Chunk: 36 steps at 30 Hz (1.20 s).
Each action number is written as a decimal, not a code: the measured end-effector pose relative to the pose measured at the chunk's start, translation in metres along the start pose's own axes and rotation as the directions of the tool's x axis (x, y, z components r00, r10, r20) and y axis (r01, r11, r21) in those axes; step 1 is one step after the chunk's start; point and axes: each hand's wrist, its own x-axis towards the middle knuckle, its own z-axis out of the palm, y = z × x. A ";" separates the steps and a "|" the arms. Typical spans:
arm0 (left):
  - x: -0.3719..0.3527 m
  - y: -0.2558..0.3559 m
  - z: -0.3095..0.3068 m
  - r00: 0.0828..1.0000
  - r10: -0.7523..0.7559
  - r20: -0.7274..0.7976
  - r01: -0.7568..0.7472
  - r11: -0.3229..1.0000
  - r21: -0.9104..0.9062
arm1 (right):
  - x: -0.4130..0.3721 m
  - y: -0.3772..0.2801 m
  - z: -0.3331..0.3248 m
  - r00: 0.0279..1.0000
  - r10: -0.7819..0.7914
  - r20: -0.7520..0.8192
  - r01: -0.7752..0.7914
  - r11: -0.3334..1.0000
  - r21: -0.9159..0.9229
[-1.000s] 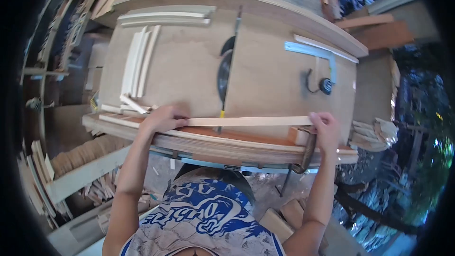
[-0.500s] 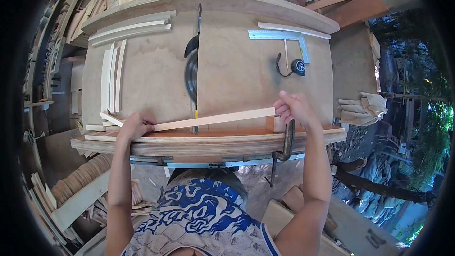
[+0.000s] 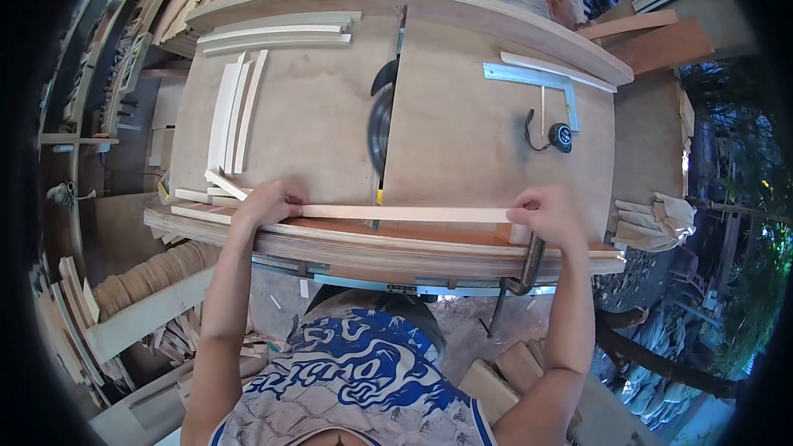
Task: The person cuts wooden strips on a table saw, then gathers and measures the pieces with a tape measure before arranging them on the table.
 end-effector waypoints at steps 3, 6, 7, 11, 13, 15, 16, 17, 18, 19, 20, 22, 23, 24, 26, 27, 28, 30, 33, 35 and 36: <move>0.003 -0.003 0.002 0.998 -0.056 -0.007 0.056 0.998 0.039 | 0.029 0.017 0.033 0.983 -0.022 0.181 0.095 0.908 -0.409; 0.000 0.003 -0.006 0.992 -0.127 0.005 0.127 0.992 -0.007 | 0.059 0.020 0.082 0.975 -0.012 0.223 0.170 0.688 -0.705; 0.001 0.002 -0.004 0.990 -0.135 -0.033 0.134 0.990 -0.030 | 0.065 0.018 0.092 0.965 -0.039 0.258 0.222 0.642 -0.734; 0.005 0.007 0.004 0.987 -0.152 -0.048 0.146 0.984 -0.107 | 0.086 0.009 0.095 0.934 -0.034 0.355 0.303 0.602 -0.739; 0.008 0.010 0.005 0.990 -0.131 -0.052 0.128 0.990 -0.067 | 0.088 0.003 0.094 0.918 0.056 0.394 0.299 0.554 -0.777; 0.009 0.010 0.007 0.992 -0.113 -0.054 0.111 0.993 -0.031 | 0.089 0.001 0.091 0.915 0.089 0.394 0.280 0.563 -0.778; 0.010 0.008 0.007 0.991 -0.128 -0.035 0.126 0.990 -0.055 | 0.089 0.002 0.091 0.913 0.119 0.390 0.258 0.573 -0.778; 0.011 0.007 0.006 0.990 -0.143 -0.017 0.141 0.987 -0.076 | 0.089 0.006 0.091 0.912 0.122 0.392 0.258 0.572 -0.778; 0.011 0.009 0.004 0.990 -0.143 -0.014 0.141 0.987 -0.077 | 0.088 0.009 0.091 0.924 0.090 0.373 0.249 0.598 -0.762; 0.010 0.011 0.001 0.988 -0.152 0.005 0.152 0.987 -0.054 | 0.088 0.012 0.091 0.935 0.057 0.351 0.241 0.623 -0.744; 0.009 0.012 0.000 0.987 -0.161 0.025 0.162 0.986 -0.030 | 0.087 0.014 0.091 0.934 0.059 0.352 0.240 0.625 -0.743; 0.009 0.007 0.003 0.988 -0.153 0.019 0.153 0.988 -0.035 | 0.083 0.006 0.086 0.917 0.085 0.390 0.242 0.659 -0.712; 0.009 0.004 0.004 0.989 -0.146 0.010 0.146 0.988 -0.043 | 0.076 0.002 0.083 0.918 0.084 0.389 0.241 0.661 -0.711; 0.010 0.003 0.004 0.989 -0.148 0.007 0.148 0.988 -0.043 | 0.060 -0.012 0.078 0.908 -0.043 0.416 0.259 0.839 -0.479; 0.007 0.001 0.007 0.990 -0.139 -0.024 0.138 0.989 -0.048 | 0.034 -0.022 0.090 0.847 -0.257 0.466 0.338 0.936 -0.098; 0.005 0.003 0.005 0.989 -0.147 -0.025 0.146 0.988 -0.044 | 0.022 -0.024 0.101 0.791 -0.344 0.507 0.392 0.920 0.013; 0.005 0.009 0.001 0.987 -0.162 -0.012 0.162 0.986 -0.029 | 0.010 -0.030 0.107 0.787 -0.353 0.507 0.398 0.917 0.020; 0.002 0.022 -0.007 0.981 -0.195 -0.008 0.195 0.981 -0.012 | -0.006 -0.045 0.114 0.824 -0.329 0.461 0.493 0.817 -0.298; -0.017 0.032 -0.011 0.956 -0.282 0.080 0.277 0.958 0.066 | -0.003 -0.043 0.128 0.847 -0.290 0.445 0.461 0.818 -0.343; -0.048 0.029 0.018 0.937 0.103 -0.333 -0.093 0.995 0.045 | 0.000 -0.042 0.130 0.864 -0.279 0.418 0.448 0.806 -0.387; -0.059 0.031 0.026 0.936 0.094 -0.338 -0.082 0.995 0.051 | 0.000 -0.042 0.130 0.865 -0.306 0.399 0.461 0.798 -0.388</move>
